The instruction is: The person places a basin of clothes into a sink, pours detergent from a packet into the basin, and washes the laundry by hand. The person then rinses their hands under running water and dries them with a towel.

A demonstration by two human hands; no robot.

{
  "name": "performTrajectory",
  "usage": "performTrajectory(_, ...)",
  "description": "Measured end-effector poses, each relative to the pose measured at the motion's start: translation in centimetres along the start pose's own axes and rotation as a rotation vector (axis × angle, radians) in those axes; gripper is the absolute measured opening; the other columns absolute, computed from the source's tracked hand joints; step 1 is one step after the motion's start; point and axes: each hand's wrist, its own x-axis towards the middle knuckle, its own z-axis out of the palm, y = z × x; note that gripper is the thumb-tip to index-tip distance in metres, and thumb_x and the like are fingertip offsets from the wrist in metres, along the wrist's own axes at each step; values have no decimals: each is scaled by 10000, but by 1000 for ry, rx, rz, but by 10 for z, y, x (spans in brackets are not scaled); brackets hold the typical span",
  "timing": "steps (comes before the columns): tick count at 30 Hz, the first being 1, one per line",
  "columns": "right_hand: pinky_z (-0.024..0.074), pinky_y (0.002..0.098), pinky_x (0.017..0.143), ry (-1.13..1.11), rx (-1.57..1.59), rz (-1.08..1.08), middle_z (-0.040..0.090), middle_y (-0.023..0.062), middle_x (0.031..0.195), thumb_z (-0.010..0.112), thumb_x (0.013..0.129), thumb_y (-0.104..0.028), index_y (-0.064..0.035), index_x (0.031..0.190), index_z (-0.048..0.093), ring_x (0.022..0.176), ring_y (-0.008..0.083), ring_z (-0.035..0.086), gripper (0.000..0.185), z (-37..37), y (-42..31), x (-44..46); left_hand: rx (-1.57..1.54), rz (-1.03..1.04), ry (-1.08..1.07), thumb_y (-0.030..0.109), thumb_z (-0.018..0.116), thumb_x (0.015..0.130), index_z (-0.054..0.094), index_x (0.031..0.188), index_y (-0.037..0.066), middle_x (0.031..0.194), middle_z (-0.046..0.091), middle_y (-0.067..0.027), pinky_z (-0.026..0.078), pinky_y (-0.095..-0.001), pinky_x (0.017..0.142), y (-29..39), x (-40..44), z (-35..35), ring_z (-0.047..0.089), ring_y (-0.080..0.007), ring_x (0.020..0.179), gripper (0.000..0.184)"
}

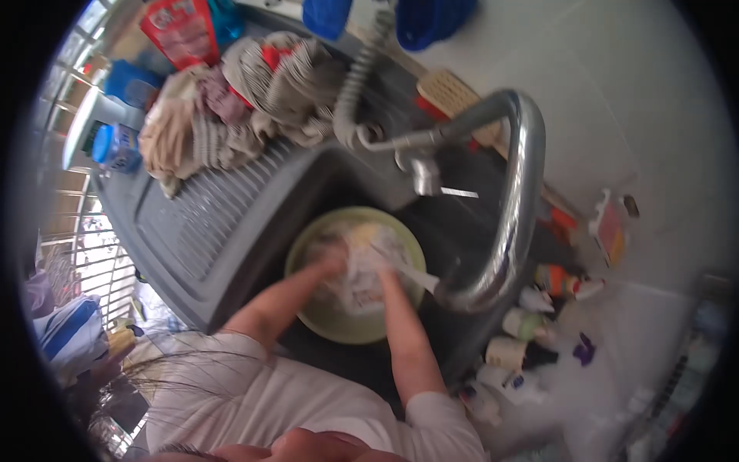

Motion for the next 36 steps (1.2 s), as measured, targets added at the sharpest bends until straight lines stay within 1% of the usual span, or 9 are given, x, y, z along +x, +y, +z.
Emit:
performTrajectory(2, 356, 424, 1038, -136, 76, 67, 424, 181, 1413, 502, 900, -434, -54, 1415, 356, 1268, 329, 440, 656, 5, 16, -8, 258, -70, -274, 266, 618, 811, 560, 1165, 52, 1165, 597, -155, 382, -453, 999, 52, -59, -58, 532, -333, 1150, 418)
performTrajectory(6, 400, 311, 974, 63, 1486, -61, 529, 100, 1248, 632, 849, -119, -58, 1357, 430, 1149, 193, 512, 551, -34, -14, -106, 343, 438, -68, 382, 724, 725, 650, 1061, 104, 1132, 606, -127, 394, -483, 962, 70, -124, -88, 553, -343, 1112, 442)
performTrajectory(9, 409, 311, 955, 66, 1464, 33, 535, 127, 1225, 654, 839, -144, -67, 1276, 519, 1086, 208, 545, 464, -16, -7, -146, 326, 404, -207, 449, 762, 662, 674, 1066, 150, 1113, 612, -120, 382, -500, 965, 73, -138, -87, 542, -357, 1113, 510)
performTrajectory(12, 394, 379, 964, -99, 476, -36, 481, 192, 1261, 654, 834, -174, -66, 1202, 576, 1079, 316, 519, 391, -6, -7, -153, 317, 197, -261, 520, 785, 603, 557, 1280, 169, 1244, 530, -129, 336, -558, 991, 58, -135, -51, 430, -380, 1225, 797)
performTrajectory(16, 289, 537, 1028, 602, 47, -80, 351, 225, 1385, 663, 788, -222, -79, 1164, 599, 1206, 454, 356, 407, 4, -40, -124, 812, 127, 12, 563, 788, 554, 115, 1498, 121, 1550, 97, -124, 284, -680, 954, 69, -123, -37, 198, -398, 1371, 1241)
performTrajectory(18, 297, 554, 1020, 655, 77, -232, 354, 311, 1348, 650, 787, -190, -38, 1121, 559, 1198, 501, 368, 378, 22, -35, -87, 653, 297, 70, 592, 746, 584, 177, 1493, 111, 1568, 35, -126, 299, -667, 954, 55, -91, -25, 228, -396, 1370, 1176)
performTrajectory(22, 434, 464, 917, 468, 288, -191, 565, 295, 1105, 599, 813, -224, -44, 1159, 558, 1062, 447, 527, 392, 104, 24, -20, 315, 298, -83, 513, 667, 698, 439, 1358, 73, 1217, 588, -153, 465, -563, 853, 25, -47, -12, 609, -343, 1037, 825)
performTrajectory(31, 479, 451, 781, 56, 34, -281, 646, 197, 927, 607, 822, -205, -65, 1066, 605, 859, 393, 608, 282, 25, 19, 12, -169, -289, -547, 392, 671, 709, 594, 1172, 41, 1157, 618, -178, 513, -491, 829, 65, -22, -67, 646, -328, 964, 586)
performTrajectory(36, 463, 417, 563, 495, 584, -198, 633, 160, 687, 625, 857, -208, -27, 842, 638, 600, 322, 613, 183, -7, -13, -61, 408, 85, -300, 285, 657, 719, 666, 1080, 94, 1066, 668, -146, 525, -388, 839, 82, -64, -70, 646, -317, 993, 409)
